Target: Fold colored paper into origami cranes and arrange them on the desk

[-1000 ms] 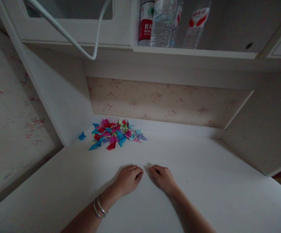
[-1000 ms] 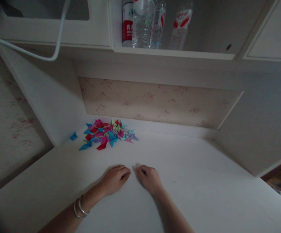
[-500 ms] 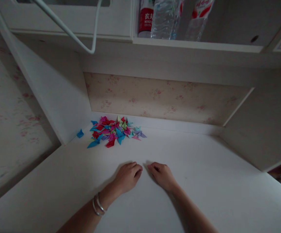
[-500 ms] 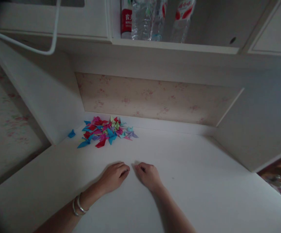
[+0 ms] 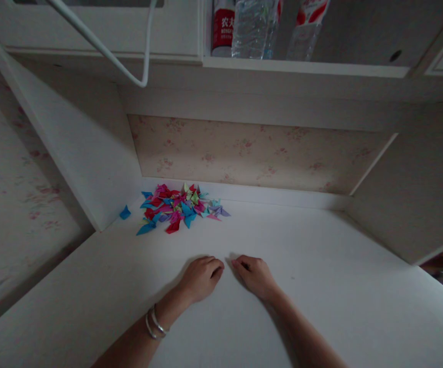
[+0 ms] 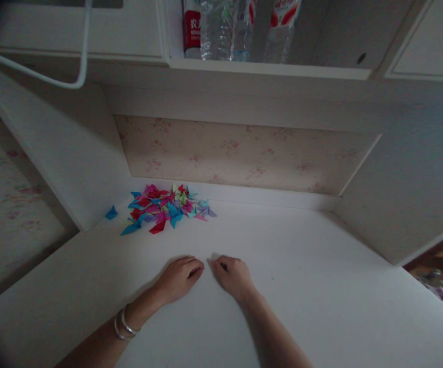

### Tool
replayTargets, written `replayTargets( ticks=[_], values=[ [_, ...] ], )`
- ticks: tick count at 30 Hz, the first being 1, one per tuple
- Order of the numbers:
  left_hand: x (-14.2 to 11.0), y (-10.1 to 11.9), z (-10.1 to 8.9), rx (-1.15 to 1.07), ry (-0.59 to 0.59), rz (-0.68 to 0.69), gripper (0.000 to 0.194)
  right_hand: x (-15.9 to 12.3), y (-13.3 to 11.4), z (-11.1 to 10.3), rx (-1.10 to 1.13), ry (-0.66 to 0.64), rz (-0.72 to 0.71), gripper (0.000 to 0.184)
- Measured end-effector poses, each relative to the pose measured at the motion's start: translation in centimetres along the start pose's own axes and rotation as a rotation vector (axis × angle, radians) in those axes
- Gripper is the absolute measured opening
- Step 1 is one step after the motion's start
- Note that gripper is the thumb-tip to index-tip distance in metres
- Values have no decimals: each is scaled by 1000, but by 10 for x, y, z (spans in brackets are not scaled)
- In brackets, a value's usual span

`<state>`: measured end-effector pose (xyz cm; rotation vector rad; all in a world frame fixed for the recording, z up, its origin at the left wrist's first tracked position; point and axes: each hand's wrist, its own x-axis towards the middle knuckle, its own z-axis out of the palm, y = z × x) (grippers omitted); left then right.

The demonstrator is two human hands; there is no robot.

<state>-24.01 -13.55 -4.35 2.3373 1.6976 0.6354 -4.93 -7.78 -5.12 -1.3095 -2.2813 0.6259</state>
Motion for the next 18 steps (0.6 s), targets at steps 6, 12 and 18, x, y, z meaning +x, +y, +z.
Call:
replayTargets(
  ticks=[6,12,18],
  values=[
    [0,-2,2,-8,-4,-5,21,-1,-3,-1,-39,2,-20,40],
    [0,-4,4,16,-12,-9,23,-1,-2,1,-68,8,-45,40],
    [-1,-4,5,38,-16,-5,22,-2,-3,0,-68,2,-65,38]
  ],
)
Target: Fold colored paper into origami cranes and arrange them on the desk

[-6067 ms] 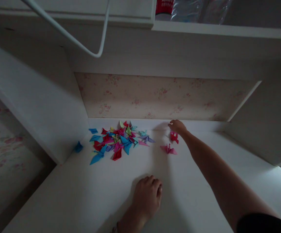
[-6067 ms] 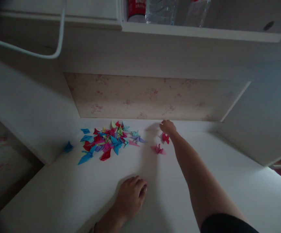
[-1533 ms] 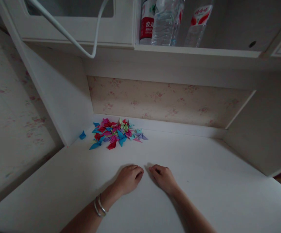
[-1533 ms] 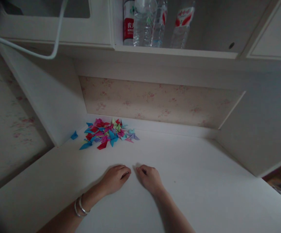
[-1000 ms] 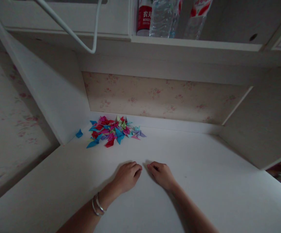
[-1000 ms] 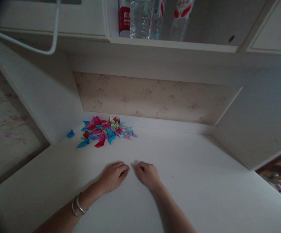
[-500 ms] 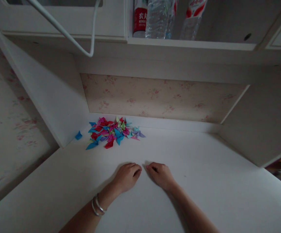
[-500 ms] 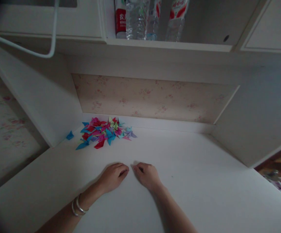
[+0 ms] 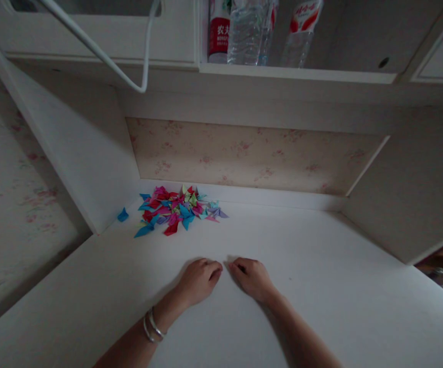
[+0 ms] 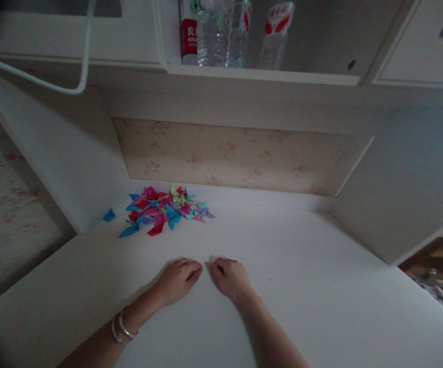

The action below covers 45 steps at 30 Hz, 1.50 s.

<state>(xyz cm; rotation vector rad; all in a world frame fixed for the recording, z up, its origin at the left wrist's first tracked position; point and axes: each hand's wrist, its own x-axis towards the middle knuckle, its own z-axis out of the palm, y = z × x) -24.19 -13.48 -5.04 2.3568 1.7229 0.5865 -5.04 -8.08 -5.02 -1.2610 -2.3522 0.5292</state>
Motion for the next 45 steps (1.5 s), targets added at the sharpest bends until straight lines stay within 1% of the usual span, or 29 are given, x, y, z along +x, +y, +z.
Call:
replayTargets(
  ticks=[7,11,22,30,36,45],
  values=[
    [-1,1,-1,18,-2,2,22,-1,-1,-2,-9,-16,12,36],
    [-1,1,-2,19,-8,-5,23,-1,-2,-2,9,-15,-3,36],
    [-1,3,-4,12,-8,4,23,-2,-2,-2,-9,-6,8,38],
    [0,4,-5,1,-19,-4,24,0,-1,-1,0,-12,-15,35],
    [0,3,-3,12,-6,-4,23,0,-1,-1,-17,-12,-16,37],
    [0,0,-1,12,-7,-4,24,-1,-1,-2,-1,-10,-20,35]
  ],
)
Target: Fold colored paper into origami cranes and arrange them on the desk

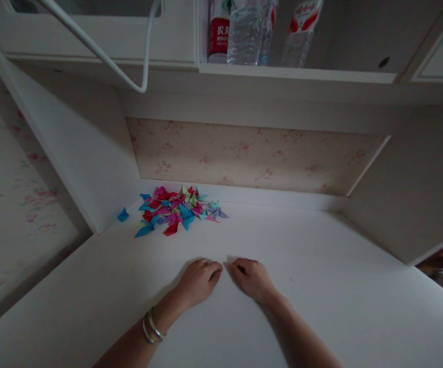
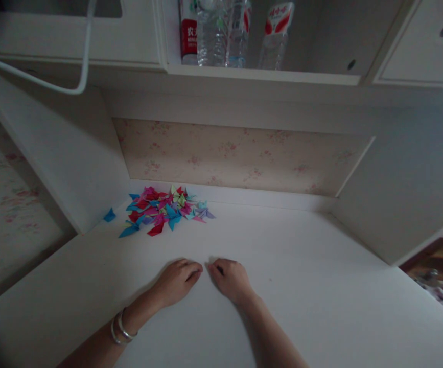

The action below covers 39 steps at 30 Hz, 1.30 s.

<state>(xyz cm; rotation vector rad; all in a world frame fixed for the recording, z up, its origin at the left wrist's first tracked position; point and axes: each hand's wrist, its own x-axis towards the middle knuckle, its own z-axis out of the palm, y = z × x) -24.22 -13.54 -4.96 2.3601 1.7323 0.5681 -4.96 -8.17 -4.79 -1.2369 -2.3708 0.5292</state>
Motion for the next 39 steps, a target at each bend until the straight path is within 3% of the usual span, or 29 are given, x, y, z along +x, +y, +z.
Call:
replayTargets(
  ticks=[39],
  values=[
    [-1,1,-1,4,1,-1,25,1,0,1,-19,-8,1,39]
  ],
)
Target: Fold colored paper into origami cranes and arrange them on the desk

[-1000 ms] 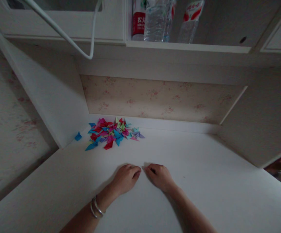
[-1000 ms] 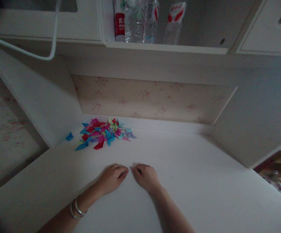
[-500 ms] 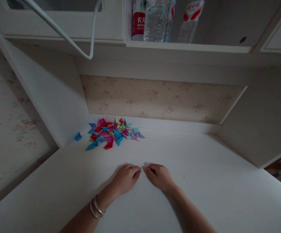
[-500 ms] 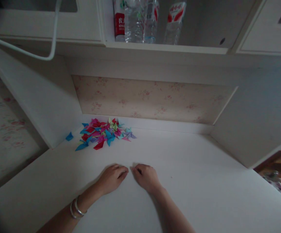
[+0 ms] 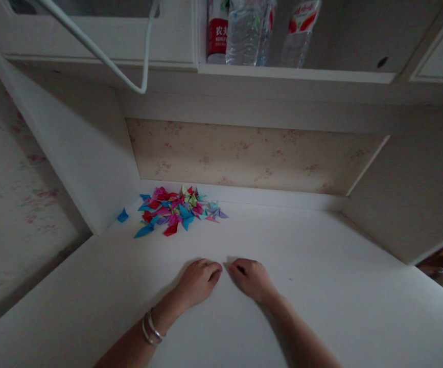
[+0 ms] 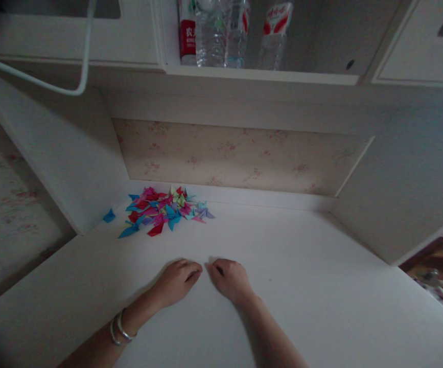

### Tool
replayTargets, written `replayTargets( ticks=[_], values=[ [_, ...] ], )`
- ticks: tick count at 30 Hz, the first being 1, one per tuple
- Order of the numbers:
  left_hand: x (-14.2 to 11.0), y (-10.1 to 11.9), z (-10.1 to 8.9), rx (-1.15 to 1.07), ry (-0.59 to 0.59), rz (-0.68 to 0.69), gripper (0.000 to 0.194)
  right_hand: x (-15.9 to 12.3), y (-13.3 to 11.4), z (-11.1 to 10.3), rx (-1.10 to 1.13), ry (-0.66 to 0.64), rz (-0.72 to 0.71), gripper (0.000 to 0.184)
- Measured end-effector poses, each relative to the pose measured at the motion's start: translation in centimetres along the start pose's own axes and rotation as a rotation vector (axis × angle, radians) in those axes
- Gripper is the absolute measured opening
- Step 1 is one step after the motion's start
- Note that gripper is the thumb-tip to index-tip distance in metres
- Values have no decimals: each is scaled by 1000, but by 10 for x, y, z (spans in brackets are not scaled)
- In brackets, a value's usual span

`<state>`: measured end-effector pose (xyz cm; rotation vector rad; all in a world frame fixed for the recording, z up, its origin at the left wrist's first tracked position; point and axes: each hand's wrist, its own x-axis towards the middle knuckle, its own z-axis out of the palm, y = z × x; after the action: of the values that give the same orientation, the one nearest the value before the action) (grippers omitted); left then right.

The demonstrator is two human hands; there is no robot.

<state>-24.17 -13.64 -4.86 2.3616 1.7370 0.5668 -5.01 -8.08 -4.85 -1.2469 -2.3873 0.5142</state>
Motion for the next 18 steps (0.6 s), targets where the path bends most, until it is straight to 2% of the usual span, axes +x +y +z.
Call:
replayTargets(
  ticks=[18],
  values=[
    [0,1,-1,-9,-17,-13,27,-2,-3,-3,-1,-9,12,36]
  ],
)
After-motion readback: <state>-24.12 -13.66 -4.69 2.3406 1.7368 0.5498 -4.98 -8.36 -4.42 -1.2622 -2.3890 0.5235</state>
